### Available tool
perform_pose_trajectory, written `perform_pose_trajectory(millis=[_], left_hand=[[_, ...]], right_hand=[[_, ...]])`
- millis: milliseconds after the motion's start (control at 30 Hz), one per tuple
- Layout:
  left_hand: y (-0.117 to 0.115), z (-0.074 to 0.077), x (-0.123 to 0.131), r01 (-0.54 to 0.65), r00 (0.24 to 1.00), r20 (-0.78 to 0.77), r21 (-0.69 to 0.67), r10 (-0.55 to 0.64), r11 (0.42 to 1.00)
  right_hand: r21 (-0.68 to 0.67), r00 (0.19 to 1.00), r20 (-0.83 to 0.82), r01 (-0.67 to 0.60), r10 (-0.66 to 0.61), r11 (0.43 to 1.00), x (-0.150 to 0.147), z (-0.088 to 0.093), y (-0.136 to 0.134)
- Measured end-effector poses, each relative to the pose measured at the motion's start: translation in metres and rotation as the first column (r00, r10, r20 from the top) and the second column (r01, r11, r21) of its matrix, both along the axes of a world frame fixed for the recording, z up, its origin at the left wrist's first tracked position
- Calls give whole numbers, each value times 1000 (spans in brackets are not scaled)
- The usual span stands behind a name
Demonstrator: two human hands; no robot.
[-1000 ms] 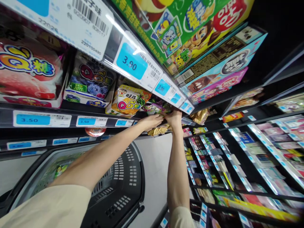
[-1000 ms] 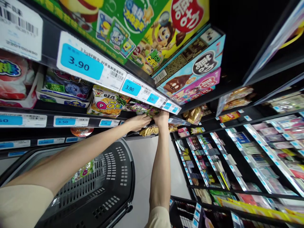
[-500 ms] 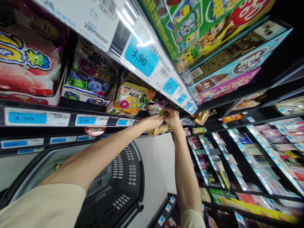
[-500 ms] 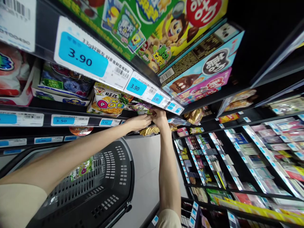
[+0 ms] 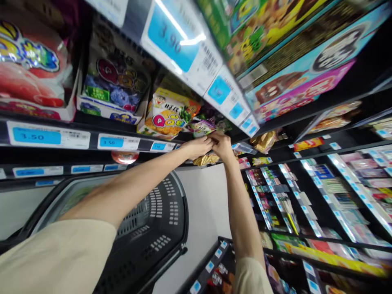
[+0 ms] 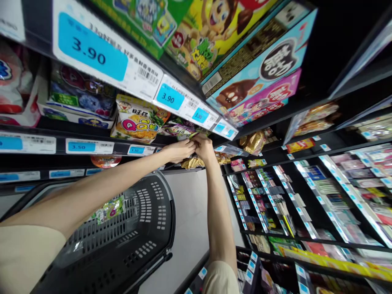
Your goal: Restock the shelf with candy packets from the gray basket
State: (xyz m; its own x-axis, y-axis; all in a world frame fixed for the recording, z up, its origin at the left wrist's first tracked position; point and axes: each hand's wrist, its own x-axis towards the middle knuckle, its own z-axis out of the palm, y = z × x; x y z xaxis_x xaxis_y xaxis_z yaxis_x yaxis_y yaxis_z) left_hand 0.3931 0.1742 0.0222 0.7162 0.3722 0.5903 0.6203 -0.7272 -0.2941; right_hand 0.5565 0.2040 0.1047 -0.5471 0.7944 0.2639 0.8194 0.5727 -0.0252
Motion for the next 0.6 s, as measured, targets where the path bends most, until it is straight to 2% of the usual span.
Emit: perform_pose_trajectory(millis=[100,167,233,300,367,400,433,467,500,533,567,600], left_hand=[[-6,2,-2,-37,999,-13,22,37,999],[-7,3,-2,-62,995,-73,60,67,996],[-3,2,1,-78,978,-178,151,104,985],[7,-2,10,-63,924,-353,235,145,970],[22,-12,24,22,792,-599,224,120,974],[30,-19,32,77,687,-723,170,72,982],[39,-27,41,127,561,-828,89,2,988],[47,-34,49,163,432,-898,-8,-79,987],[54,-41,56,181,321,-934,-104,-159,978],[60,-48,62,180,244,-942,-189,-230,965],[64,-52,66,168,207,-935,-254,-286,952],[67,-55,69,155,200,-922,-303,-330,940]], right_hand=[[-79,997,49,57,-53,995,2,3,-6],[-82,997,42,64,-61,995,4,0,-15],[-16,997,3,72,-72,997,4,-10,-32],[143,987,-104,135,-120,980,1,-27,-59],[299,961,-242,204,-133,932,-7,-57,-92],[335,954,-282,199,-103,921,-13,-76,-109],[326,962,-270,128,-37,937,-22,-99,-126],[269,974,-221,8,54,963,-32,-123,-141],[149,977,-133,-147,168,978,-43,-149,-155],[-4,954,-40,-297,297,955,-57,-175,-167],[-162,909,32,-405,415,900,-71,-199,-177],[-314,861,82,-456,503,833,-85,-221,-185]])
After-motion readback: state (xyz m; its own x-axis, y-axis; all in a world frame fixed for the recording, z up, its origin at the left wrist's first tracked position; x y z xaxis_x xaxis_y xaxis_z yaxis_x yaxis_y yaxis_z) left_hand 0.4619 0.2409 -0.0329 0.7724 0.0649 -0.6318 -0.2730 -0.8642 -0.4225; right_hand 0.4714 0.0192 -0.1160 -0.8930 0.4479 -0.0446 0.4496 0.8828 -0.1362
